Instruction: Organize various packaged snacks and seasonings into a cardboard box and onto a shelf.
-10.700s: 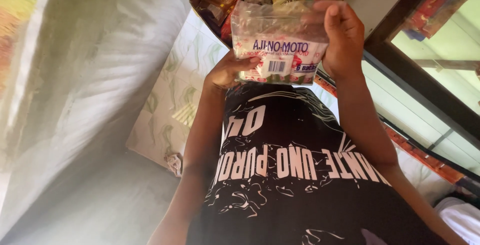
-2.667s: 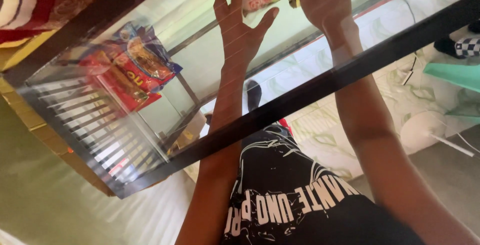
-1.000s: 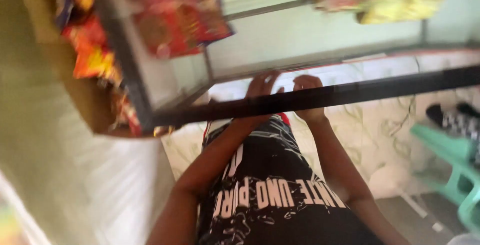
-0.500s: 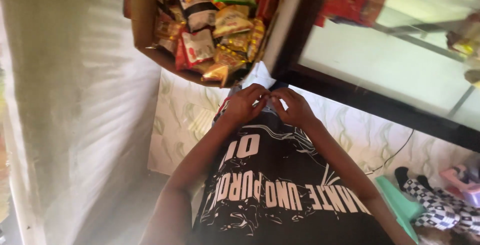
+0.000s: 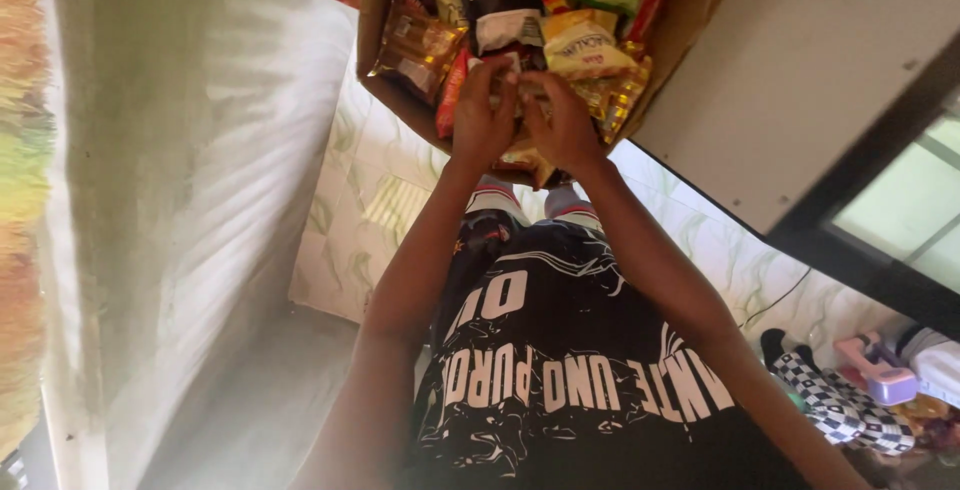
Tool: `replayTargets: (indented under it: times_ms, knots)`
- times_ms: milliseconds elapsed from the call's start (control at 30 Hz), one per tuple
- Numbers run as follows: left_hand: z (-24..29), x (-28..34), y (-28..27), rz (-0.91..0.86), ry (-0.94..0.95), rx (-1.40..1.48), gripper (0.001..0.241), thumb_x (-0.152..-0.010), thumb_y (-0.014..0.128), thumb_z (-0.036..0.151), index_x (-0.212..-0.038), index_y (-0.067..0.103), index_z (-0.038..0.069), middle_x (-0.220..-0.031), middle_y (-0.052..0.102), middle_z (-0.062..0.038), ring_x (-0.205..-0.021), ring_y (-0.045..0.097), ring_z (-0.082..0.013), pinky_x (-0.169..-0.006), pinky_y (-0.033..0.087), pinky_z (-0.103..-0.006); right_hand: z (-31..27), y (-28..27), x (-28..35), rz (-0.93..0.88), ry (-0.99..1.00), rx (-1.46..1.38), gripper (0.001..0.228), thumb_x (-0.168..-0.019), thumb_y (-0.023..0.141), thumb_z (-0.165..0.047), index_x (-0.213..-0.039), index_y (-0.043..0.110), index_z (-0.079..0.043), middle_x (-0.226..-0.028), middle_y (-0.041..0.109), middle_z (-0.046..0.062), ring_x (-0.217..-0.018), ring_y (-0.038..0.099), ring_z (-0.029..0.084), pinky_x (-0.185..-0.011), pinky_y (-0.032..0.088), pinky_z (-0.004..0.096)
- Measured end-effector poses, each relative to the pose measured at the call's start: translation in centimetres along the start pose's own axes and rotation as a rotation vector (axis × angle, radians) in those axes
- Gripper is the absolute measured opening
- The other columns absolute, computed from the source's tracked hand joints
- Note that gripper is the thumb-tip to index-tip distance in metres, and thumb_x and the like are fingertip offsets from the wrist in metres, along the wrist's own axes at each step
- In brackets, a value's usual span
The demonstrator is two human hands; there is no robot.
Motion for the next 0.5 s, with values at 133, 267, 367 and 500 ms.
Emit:
replayTargets:
  times_ms: [133, 267, 367, 500]
  knots:
    - [-3.2, -2.2, -0.6, 0.049, 0.026, -0.008, 0.024, -0.106, 0.063, 0.017, -0.127, 0.062, 0.005, -0.114, 0.068, -0.015, -0.099, 0.071, -0.0287, -0.086, 0.058, -0.0383, 1.2, 2.2, -4.0, 0.055, -0.013, -0.072, 0.031, -0.103, 0.059, -0.006, -0.134, 0.058, -0.002, -0.128, 0.067, 0.02, -0.122, 0.067, 0.033, -0.104, 0.054, 0.041]
    - [-5.4, -3.9, -1.2, 0.094, -0.051, -0.06, 0.028, -0.103, 0.066, 0.016, -0.127, 0.062, 0.003, -0.115, 0.069, -0.015, -0.095, 0.072, -0.0262, -0.089, 0.056, -0.0398, 3.9, 4.3, -6.9, 0.034, 0.103, -0.218, 0.037, -0.104, 0.058, -0.004, -0.141, 0.052, -0.001, -0.136, 0.064, 0.02, -0.129, 0.067, 0.031, -0.107, 0.056, 0.04]
    - [-6.3, -5.3, -1.2, 0.081, -0.213, 0.169, 0.032, -0.101, 0.064, 0.014, -0.129, 0.061, 0.001, -0.114, 0.069, -0.016, -0.097, 0.074, -0.0284, -0.084, 0.061, -0.0386, 5.0, 4.4, -8.8, 0.017, 0.169, -0.088, 0.046, -0.101, 0.062, -0.003, -0.144, 0.046, 0.001, -0.139, 0.058, 0.022, -0.127, 0.062, 0.033, -0.103, 0.054, 0.041]
    - [-7.3, -8.3, -0.7, 0.082, -0.233, 0.176, 0.04, -0.098, 0.064, 0.015, -0.135, 0.055, 0.001, -0.123, 0.067, -0.016, -0.108, 0.073, -0.0306, -0.09, 0.061, -0.0408, 4.8, 2.0, -12.6, 0.017, 0.22, -0.02, 0.052, -0.101, 0.065, -0.002, -0.147, 0.041, 0.002, -0.142, 0.052, 0.024, -0.125, 0.057, 0.034, -0.099, 0.052, 0.041]
Point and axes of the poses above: each hand's wrist, its own x-axis away from the middle knuckle, its own y-axis out of the palm, z = x × y, the point moved 4 cm from there along -x, towards the middle knuckle
